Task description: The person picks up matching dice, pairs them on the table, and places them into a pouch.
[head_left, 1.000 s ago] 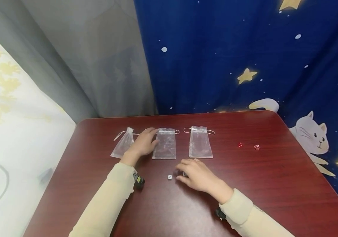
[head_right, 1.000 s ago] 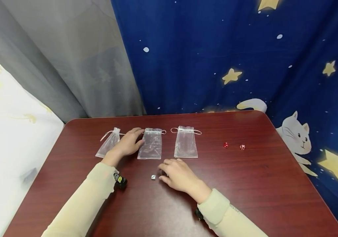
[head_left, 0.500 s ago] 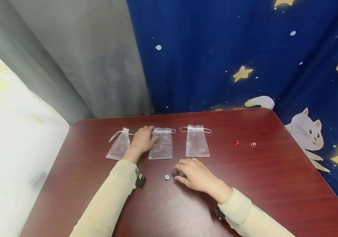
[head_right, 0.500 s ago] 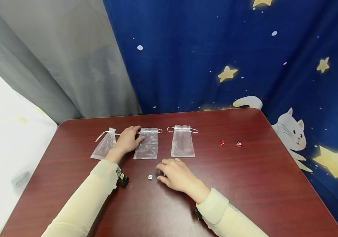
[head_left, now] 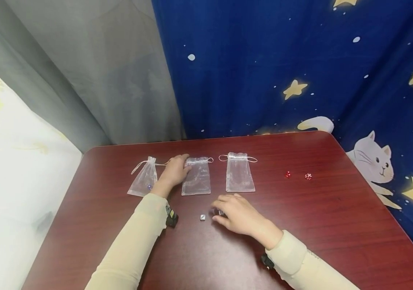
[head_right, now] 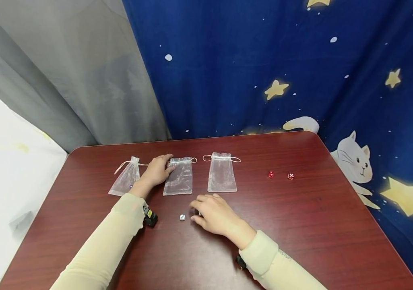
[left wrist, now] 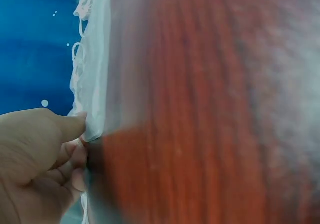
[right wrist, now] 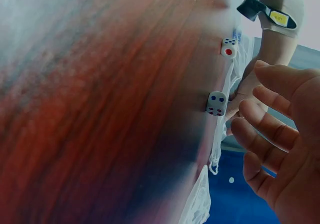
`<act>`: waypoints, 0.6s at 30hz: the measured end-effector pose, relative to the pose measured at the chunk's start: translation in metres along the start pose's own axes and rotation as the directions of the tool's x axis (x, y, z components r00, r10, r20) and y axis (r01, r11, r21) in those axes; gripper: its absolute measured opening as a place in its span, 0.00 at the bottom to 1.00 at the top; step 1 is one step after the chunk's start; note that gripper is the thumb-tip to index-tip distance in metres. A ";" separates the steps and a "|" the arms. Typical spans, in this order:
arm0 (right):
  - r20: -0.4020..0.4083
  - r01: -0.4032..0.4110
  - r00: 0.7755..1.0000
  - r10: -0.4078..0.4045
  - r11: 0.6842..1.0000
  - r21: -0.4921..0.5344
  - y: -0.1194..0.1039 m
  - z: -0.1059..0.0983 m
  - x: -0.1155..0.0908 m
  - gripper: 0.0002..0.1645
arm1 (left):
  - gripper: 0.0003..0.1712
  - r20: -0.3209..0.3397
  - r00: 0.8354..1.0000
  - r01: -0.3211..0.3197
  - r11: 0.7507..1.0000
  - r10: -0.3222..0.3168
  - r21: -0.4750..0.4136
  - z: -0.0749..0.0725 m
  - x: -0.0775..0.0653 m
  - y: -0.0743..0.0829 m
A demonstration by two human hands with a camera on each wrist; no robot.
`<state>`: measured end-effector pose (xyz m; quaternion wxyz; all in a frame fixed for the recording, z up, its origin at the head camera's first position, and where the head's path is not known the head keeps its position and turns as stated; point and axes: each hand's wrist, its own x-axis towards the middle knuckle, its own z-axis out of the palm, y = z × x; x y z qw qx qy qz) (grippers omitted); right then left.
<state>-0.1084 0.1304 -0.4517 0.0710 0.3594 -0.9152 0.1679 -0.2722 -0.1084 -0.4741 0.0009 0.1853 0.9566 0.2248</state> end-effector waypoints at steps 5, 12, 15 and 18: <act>0.005 -0.005 1.000 0.005 1.000 0.000 -0.001 0.001 0.000 0.17 | 0.23 0.033 0.999 -0.003 1.000 0.003 -0.009 -0.002 0.000 0.002; 0.023 -0.020 1.000 0.020 1.000 0.006 -0.002 0.000 -0.001 0.17 | 0.15 0.021 1.000 0.015 1.000 -0.014 -0.020 -0.004 -0.001 0.003; 0.022 -0.022 1.000 0.022 1.000 0.008 -0.002 0.000 0.000 0.17 | 0.16 0.025 1.000 0.006 1.000 -0.006 -0.001 -0.004 0.000 0.003; 0.023 -0.024 0.999 0.023 1.000 0.007 -0.002 0.001 0.000 0.17 | 0.14 0.018 1.000 0.004 1.000 -0.004 0.012 -0.003 0.001 0.002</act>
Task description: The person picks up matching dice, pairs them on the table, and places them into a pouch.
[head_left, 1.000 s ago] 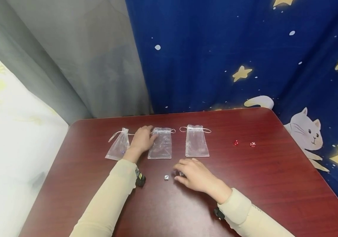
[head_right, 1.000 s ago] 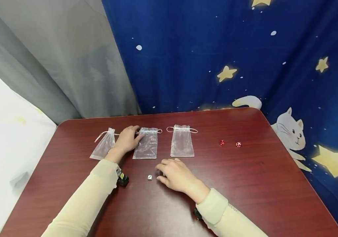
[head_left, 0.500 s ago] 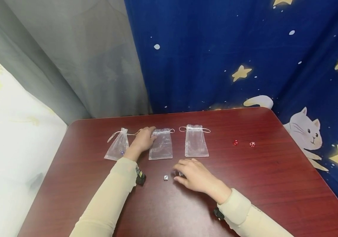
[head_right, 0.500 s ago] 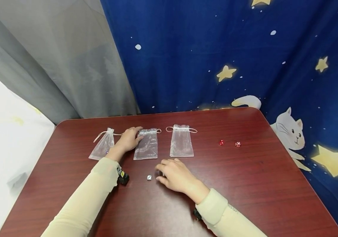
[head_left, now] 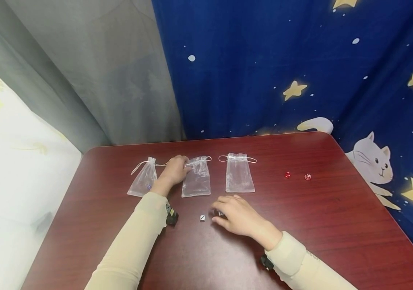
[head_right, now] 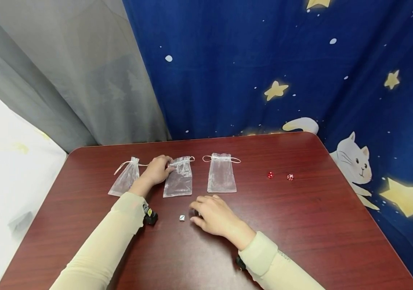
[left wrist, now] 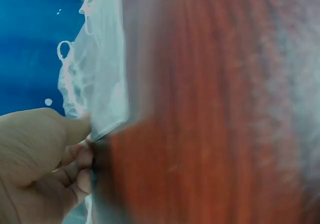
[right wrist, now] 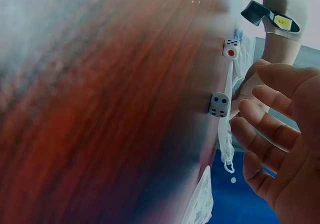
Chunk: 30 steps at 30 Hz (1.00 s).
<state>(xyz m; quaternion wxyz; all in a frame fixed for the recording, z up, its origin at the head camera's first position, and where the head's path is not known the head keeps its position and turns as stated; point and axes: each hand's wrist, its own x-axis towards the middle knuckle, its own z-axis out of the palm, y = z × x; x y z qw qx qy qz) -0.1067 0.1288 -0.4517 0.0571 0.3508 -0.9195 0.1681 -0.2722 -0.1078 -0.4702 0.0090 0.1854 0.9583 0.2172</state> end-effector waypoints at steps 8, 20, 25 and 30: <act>-0.010 0.016 1.000 -0.016 1.000 -0.002 -0.001 0.000 0.002 0.16 | 0.09 -0.096 0.995 0.028 1.000 -0.029 -0.010 -0.002 -0.006 -0.002; -0.023 0.017 1.000 -0.017 1.000 0.001 -0.001 -0.002 0.003 0.15 | 0.06 -0.227 0.965 -0.145 0.988 0.131 -0.047 -0.030 -0.016 0.010; -0.020 0.016 1.000 -0.016 1.000 0.001 -0.002 -0.003 0.003 0.16 | 0.06 -0.252 0.952 -0.183 0.983 0.173 -0.018 -0.045 -0.026 0.022; -0.023 0.017 1.000 -0.017 1.000 -0.006 -0.003 -0.003 0.003 0.16 | 0.05 -0.283 0.934 -0.225 0.974 0.217 0.005 -0.055 -0.034 0.030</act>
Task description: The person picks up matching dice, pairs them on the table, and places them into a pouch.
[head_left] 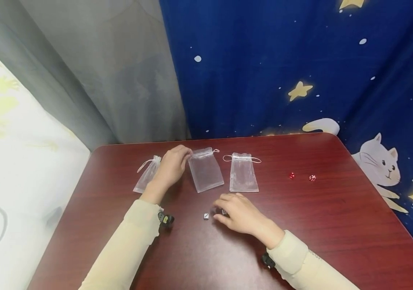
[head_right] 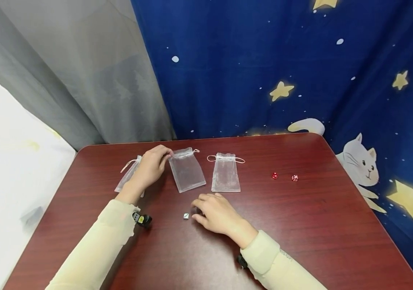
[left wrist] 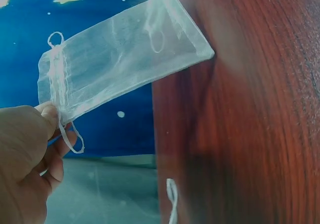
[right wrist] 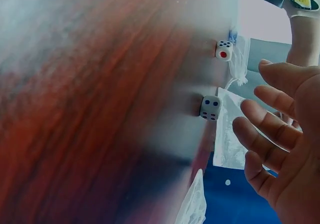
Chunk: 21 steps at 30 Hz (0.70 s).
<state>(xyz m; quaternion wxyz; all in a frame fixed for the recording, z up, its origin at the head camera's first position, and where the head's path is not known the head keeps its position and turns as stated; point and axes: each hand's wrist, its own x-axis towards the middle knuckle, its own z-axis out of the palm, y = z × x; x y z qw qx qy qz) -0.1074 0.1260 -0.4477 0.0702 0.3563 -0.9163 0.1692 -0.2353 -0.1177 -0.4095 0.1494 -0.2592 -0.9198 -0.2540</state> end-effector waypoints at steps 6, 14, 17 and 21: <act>0.005 -0.009 1.000 0.009 1.000 -0.001 -0.001 0.000 0.002 0.16 | 0.05 -0.019 0.998 -0.059 0.998 0.060 0.028 -0.009 -0.004 0.005; 0.005 -0.007 1.000 0.007 1.000 0.006 -0.004 0.000 0.003 0.16 | 0.05 -0.031 0.996 -0.085 0.994 0.088 0.074 -0.023 -0.013 0.015; 0.001 -0.004 1.000 0.004 1.000 0.007 -0.005 0.000 0.003 0.16 | 0.05 -0.049 0.994 -0.097 0.992 0.101 0.085 -0.027 -0.016 0.018; -0.007 0.001 1.000 -0.001 1.000 0.008 -0.006 0.000 0.004 0.17 | 0.05 -0.071 0.990 -0.115 0.988 0.123 0.098 -0.032 -0.020 0.021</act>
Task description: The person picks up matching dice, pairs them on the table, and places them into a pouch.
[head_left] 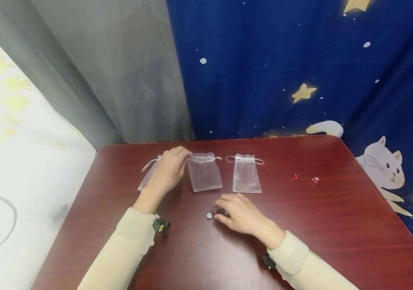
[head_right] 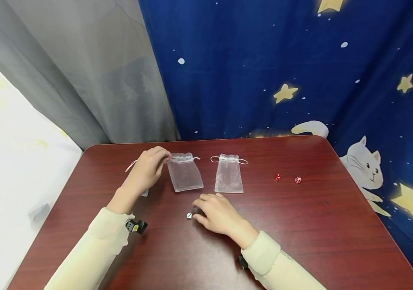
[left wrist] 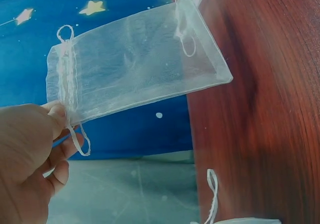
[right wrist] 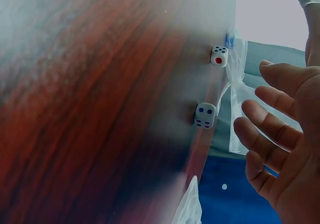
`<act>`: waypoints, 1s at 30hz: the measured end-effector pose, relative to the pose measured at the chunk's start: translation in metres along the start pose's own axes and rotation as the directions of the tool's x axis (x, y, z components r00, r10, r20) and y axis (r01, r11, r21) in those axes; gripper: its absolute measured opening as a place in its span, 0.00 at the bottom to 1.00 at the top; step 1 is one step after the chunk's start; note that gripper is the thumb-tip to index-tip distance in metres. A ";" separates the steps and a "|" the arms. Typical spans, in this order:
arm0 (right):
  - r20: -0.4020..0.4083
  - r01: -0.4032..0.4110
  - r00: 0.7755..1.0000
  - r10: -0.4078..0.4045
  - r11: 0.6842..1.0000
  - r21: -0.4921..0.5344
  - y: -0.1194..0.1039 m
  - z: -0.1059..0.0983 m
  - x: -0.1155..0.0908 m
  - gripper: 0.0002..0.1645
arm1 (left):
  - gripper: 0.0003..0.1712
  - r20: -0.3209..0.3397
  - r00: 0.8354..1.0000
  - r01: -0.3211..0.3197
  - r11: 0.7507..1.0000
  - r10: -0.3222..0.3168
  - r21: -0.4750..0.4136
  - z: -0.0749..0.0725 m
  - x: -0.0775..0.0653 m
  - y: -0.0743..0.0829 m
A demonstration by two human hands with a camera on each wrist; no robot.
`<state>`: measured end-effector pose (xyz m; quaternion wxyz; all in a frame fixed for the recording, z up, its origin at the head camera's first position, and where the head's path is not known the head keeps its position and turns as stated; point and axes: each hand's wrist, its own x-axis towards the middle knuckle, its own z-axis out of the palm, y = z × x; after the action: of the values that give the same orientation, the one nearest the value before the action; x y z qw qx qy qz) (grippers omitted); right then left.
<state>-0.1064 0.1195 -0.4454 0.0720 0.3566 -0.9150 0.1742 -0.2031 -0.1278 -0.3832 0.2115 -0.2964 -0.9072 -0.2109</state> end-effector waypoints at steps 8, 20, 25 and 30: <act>0.021 0.006 1.000 -0.006 1.000 0.015 -0.003 0.004 0.002 0.18 | 0.04 -0.010 1.000 -0.018 0.999 0.018 0.026 -0.010 -0.006 0.003; 0.021 0.040 0.999 -0.040 0.999 0.001 -0.005 0.014 0.007 0.17 | 0.06 -0.005 0.998 -0.061 0.996 0.061 0.064 -0.016 -0.014 0.005; 0.028 0.040 0.999 -0.040 0.999 0.004 -0.006 0.017 0.010 0.17 | 0.07 -0.018 0.996 -0.084 0.993 0.086 0.081 -0.017 -0.016 0.005; 0.070 0.044 0.997 -0.043 0.999 -0.016 -0.007 0.019 0.015 0.15 | 0.06 -0.025 0.995 -0.095 0.991 0.098 0.090 -0.017 -0.019 0.004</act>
<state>-0.1125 0.0981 -0.4574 0.0470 0.3817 -0.9105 0.1520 -0.1823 -0.1419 -0.3773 0.2479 -0.3271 -0.8970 -0.1644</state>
